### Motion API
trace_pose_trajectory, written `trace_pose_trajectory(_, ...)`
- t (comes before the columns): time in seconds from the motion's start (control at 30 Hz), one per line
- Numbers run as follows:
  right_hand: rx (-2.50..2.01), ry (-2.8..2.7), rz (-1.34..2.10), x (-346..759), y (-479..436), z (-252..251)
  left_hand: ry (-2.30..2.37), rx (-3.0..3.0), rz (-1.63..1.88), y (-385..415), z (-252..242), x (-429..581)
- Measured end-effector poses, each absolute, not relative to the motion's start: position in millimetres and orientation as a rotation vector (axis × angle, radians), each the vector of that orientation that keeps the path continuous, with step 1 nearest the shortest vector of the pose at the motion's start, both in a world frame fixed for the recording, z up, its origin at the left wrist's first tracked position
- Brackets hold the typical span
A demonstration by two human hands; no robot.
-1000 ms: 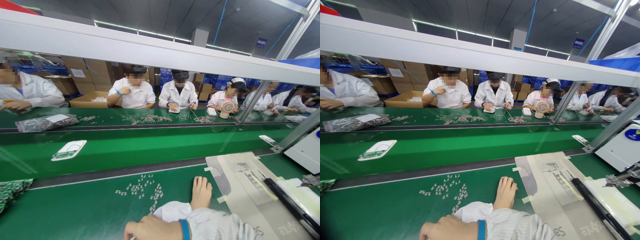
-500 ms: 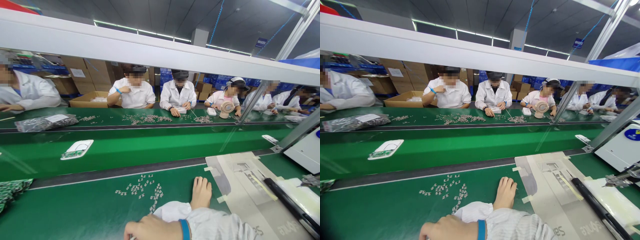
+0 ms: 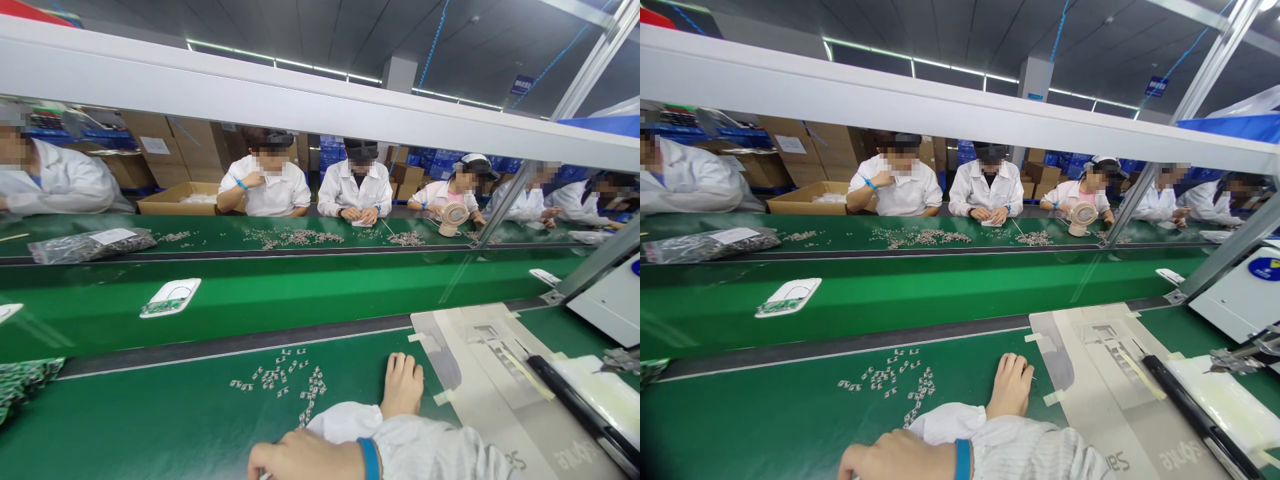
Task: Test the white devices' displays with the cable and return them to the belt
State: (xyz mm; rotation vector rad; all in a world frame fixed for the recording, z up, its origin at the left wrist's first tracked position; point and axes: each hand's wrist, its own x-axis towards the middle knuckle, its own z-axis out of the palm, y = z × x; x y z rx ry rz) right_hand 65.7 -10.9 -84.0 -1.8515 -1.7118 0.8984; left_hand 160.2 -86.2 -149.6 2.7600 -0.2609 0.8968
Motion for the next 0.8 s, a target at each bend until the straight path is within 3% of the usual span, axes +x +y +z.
trace_pose_trajectory(0.8,-1.809,-1.689,0.873,65.9,-10.2,-93.0,-0.243,2.784,0.817,-85.9,-149.1,160.0)
